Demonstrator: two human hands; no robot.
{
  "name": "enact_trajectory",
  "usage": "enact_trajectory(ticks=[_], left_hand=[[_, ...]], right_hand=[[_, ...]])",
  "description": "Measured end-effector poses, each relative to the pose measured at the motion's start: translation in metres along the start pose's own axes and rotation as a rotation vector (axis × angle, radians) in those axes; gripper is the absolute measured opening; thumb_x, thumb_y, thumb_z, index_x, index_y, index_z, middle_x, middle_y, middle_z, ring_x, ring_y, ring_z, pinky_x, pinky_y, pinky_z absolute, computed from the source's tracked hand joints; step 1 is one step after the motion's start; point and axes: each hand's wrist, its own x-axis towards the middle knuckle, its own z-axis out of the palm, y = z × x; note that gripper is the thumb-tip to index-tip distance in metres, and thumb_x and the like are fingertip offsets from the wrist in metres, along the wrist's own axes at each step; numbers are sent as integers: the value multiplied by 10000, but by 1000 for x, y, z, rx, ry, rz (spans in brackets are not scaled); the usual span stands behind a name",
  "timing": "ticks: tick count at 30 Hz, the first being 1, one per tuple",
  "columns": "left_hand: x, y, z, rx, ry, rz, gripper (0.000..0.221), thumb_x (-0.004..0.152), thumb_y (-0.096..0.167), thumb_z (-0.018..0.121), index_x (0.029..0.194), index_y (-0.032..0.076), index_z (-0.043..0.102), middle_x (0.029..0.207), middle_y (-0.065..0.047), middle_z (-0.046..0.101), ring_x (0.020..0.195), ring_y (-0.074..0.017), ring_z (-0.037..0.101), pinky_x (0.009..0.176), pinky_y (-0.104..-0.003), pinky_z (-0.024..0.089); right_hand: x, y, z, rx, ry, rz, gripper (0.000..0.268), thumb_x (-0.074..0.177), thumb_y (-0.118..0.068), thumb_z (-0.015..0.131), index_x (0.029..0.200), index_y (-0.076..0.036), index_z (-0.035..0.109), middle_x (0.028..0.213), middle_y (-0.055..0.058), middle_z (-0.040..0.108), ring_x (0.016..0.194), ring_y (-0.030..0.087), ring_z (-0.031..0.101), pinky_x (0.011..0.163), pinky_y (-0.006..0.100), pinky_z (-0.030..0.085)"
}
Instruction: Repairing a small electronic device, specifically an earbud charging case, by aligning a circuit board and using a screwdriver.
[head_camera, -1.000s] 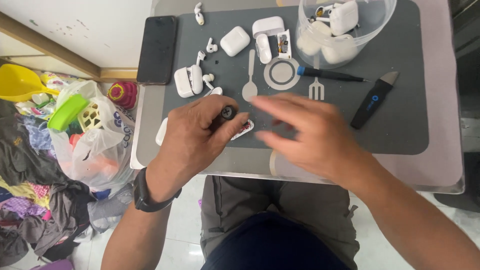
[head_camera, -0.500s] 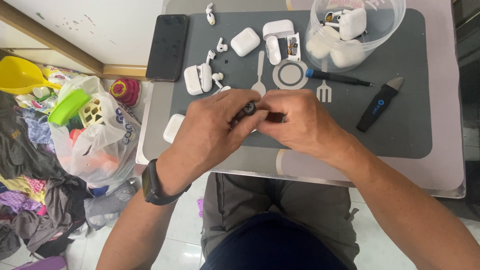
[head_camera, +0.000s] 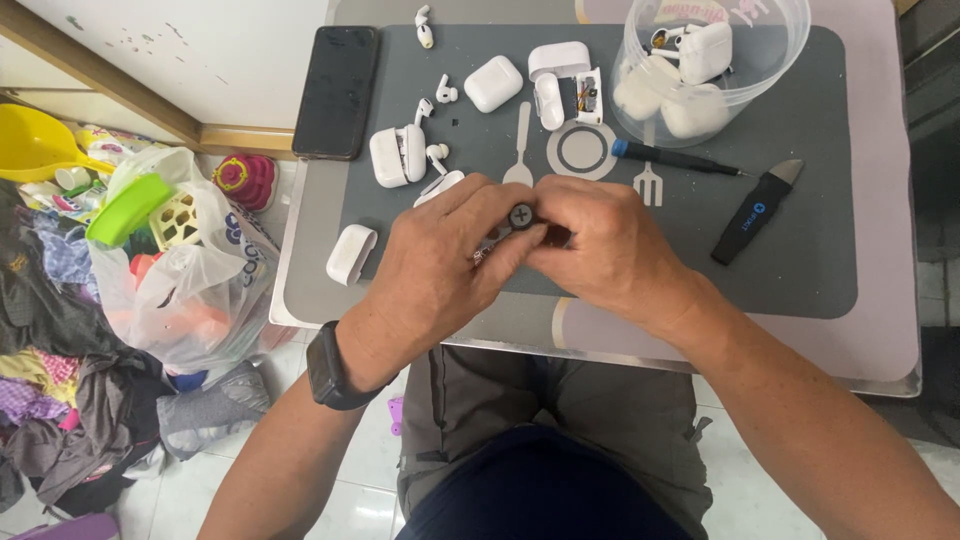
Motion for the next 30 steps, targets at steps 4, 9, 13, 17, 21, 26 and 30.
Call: enact_trajectory(ticks=[4,9,13,17,21,26,30], left_hand=[[1,1,-2,-20,8,21,118,1019,82,660,1100,-1,644,951,-126,647,796,-269,630,717,-360,533],[0,1,-1,-67,-5,-51,72,994,65,665,1008,-2,644,946,-109,660,781,-250,647,688,-348,534],[-8,-5,1,-8,-76,-140,146,1023,163,619,1044,19,602,905,-97,658,730,-282,628,633,-389,483],[-8,-8,1,-113,-134,-135,124,1051,148,558,1096,38,595,840,-70,601,643,-254,525,586,-370,418],[-8,-17,5,-111,-107,-69,186,1076,193,530,1069,30,620,859,-68,623,677,-252,543,586,-360,433],[-8,-15,0,-115,-153,-28,165,1079,164,500,1064,21,580,896,-94,616,727,-287,576,609,-384,448],[-9,-15,3,-17,-146,-79,151,1057,163,547,986,31,563,774,-84,554,669,-280,521,554,-401,394]], right_hand=[[3,-5,-7,77,-47,-12,149,853,33,674,788,-41,562,696,35,528,605,174,449,555,333,379],[0,3,-4,16,-45,38,219,815,19,651,709,-44,470,665,37,455,602,193,372,538,357,315],[13,-16,-38,25,-198,22,425,831,4,802,1243,0,697,983,80,749,691,162,664,684,313,585],[20,-32,-51,27,-123,-39,392,899,42,771,1279,25,677,957,97,686,697,177,591,667,310,529],[23,-27,-47,-173,-118,-178,223,976,-10,799,850,-21,614,691,50,490,602,194,448,525,344,376],[33,-34,-51,-212,-201,-253,249,927,30,770,1140,5,643,823,56,654,681,174,627,527,309,506],[32,-22,-47,-422,-245,-310,269,1041,-92,793,934,-71,547,624,-13,421,496,115,487,388,297,339]])
